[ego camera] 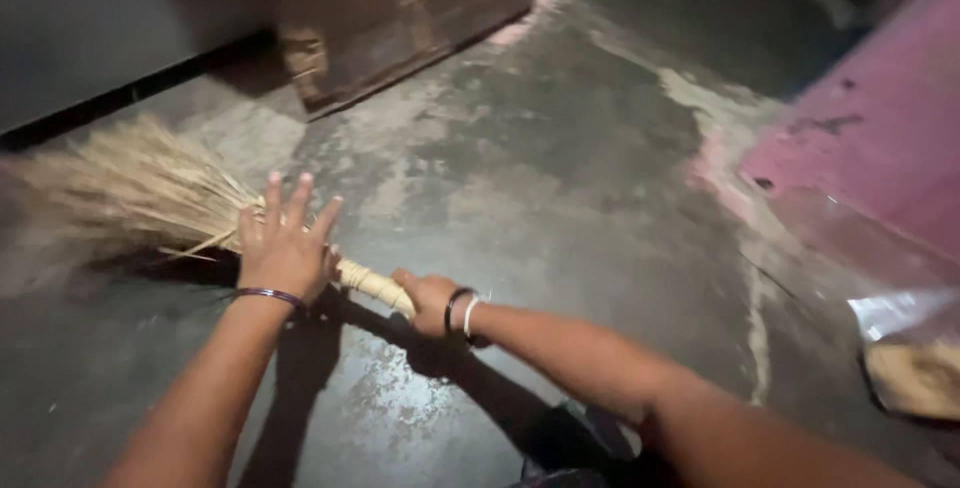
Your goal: The person sweeps the floor with a traditional straw broom, then moves a plastic chair to sweep underneath it. They also sweep the upper wall and ceiling area to remove dust or cobwebs.
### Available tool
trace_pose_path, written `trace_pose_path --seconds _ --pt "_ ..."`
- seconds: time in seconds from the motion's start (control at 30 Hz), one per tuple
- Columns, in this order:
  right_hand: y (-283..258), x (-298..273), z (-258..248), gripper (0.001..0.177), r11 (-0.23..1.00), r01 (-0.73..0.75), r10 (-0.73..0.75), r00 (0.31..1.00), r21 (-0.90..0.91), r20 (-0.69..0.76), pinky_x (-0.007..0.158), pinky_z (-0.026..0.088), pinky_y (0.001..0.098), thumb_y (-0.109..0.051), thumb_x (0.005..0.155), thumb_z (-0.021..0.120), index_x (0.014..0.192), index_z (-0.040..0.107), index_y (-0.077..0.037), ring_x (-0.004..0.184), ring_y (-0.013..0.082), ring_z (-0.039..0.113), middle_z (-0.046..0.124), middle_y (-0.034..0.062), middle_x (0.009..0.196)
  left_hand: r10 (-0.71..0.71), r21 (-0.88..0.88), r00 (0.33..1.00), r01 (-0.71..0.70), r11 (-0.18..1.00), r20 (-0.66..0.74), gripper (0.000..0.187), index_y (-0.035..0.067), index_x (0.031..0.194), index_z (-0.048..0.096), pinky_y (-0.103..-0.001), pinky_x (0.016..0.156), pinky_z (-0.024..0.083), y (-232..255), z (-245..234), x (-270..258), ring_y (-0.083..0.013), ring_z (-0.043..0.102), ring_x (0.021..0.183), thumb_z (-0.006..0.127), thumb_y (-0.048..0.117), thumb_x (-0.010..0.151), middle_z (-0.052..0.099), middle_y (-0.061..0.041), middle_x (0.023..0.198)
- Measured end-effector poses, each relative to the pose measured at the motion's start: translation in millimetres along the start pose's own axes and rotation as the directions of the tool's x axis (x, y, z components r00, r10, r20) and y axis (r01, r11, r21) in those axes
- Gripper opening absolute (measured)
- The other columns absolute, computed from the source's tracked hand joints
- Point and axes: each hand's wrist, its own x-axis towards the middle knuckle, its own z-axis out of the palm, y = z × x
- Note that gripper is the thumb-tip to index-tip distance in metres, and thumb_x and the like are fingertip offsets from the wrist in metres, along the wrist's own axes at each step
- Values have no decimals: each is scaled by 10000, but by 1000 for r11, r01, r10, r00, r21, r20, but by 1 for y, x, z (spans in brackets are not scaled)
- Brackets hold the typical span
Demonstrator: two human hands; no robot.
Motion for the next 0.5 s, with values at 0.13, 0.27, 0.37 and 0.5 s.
trace_pose_path --seconds 0.13,0.27,0.37,0.5 --pt "23 -66 6 748 935 -354 351 918 15 -184 810 541 558 -189 807 687 1483 378 -107 909 466 685 711 270 957 23 -116 995 -33 993 -92 682 311 1543 437 -677 1176 202 10 -26 13 -414 118 1570 637 387 895 237 -118 1698" --pt "101 -141 -37 563 700 -701 655 552 137 -516 839 550 574 -182 872 609 1422 497 -133 938 489 697 722 289 983 55 -154 995 -67 986 -80 715 331 1560 371 -656 1179 155 15 -27 13 -404 74 1547 628 398 896 194 -114 1688" --pt "150 -193 -68 523 517 -793 760 252 322 -599 852 560 558 -172 867 659 1365 519 -98 1008 495 683 705 310 1033 33 -172 999 -30 985 16 715 354 1560 349 -641 1194 153 6 -16 -2 -394 61 1557 626 406 902 178 -97 1696" --pt "187 -210 -88 469 248 -804 919 19 540 -394 898 561 529 -185 911 655 1342 513 -66 1076 437 695 695 283 1173 -55 -175 994 71 982 92 733 365 1570 342 -650 1194 158 -20 -3 -19 -383 64 1566 636 413 900 174 -76 1701"
